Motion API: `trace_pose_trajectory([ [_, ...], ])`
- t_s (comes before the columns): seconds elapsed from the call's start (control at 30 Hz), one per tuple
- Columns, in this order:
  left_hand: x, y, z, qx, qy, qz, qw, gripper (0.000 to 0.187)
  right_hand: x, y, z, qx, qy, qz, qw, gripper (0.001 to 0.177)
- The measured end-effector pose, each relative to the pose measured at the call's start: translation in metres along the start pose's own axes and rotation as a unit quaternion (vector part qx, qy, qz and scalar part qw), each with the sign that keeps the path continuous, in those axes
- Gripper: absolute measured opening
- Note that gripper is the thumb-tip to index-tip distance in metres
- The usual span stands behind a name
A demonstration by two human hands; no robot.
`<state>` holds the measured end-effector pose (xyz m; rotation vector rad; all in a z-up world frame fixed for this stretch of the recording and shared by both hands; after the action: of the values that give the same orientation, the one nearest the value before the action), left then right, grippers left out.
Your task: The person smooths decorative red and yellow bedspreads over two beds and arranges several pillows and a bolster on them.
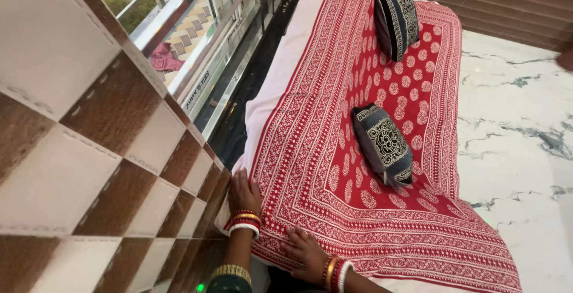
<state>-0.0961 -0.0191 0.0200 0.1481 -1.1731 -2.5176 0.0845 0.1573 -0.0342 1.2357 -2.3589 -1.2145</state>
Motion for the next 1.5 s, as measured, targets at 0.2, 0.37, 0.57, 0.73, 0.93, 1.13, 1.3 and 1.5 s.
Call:
trace_pose_trajectory([
  [0.2,-0.024,0.022,-0.017,0.034,-0.024,-0.028,0.999,0.067,-0.040,0.002,0.018,0.342,-0.059,-0.033,0.937,0.053],
  [0.37,-0.052,0.029,-0.052,0.004,-0.014,-0.006,1.000,0.070,-0.031,0.053,0.068,0.453,-0.219,0.182,0.845,0.033],
  [0.57,-0.070,0.024,-0.091,-0.058,-0.026,0.088,0.994,0.062,0.035,0.128,0.084,0.345,-0.236,0.193,0.888,0.034],
  [0.73,-0.045,-0.016,-0.141,-0.049,0.112,0.043,0.992,0.060,0.094,0.175,0.069,0.169,-0.259,0.173,0.935,0.067],
  [0.93,-0.064,-0.042,-0.199,-0.058,0.241,-0.095,0.964,0.059,0.097,0.104,-0.004,0.055,-0.064,-0.102,0.991,0.062],
  [1.13,-0.092,-0.033,-0.245,-0.010,0.336,-0.198,0.921,0.052,0.058,0.066,-0.015,0.342,0.039,-0.029,0.938,0.042],
  [1.3,-0.099,0.020,-0.200,0.028,0.223,0.011,0.974,0.034,0.037,0.103,0.101,0.240,-0.188,0.284,0.909,0.065],
  [1.5,-0.108,0.053,-0.152,0.017,0.236,0.170,0.957,0.024,0.006,0.058,0.126,0.042,-0.122,0.148,0.981,0.099],
])
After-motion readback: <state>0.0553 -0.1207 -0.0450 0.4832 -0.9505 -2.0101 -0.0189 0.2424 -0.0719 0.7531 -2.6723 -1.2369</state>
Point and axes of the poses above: each hand's wrist, its own x-axis towards the middle knuckle, its own y-axis out of the back of the hand, z = x × y, the point moved 10 cm from there along x, towards the middle knuckle, and after that the axes turned 13 degrees about y, right-handed, at the moved point
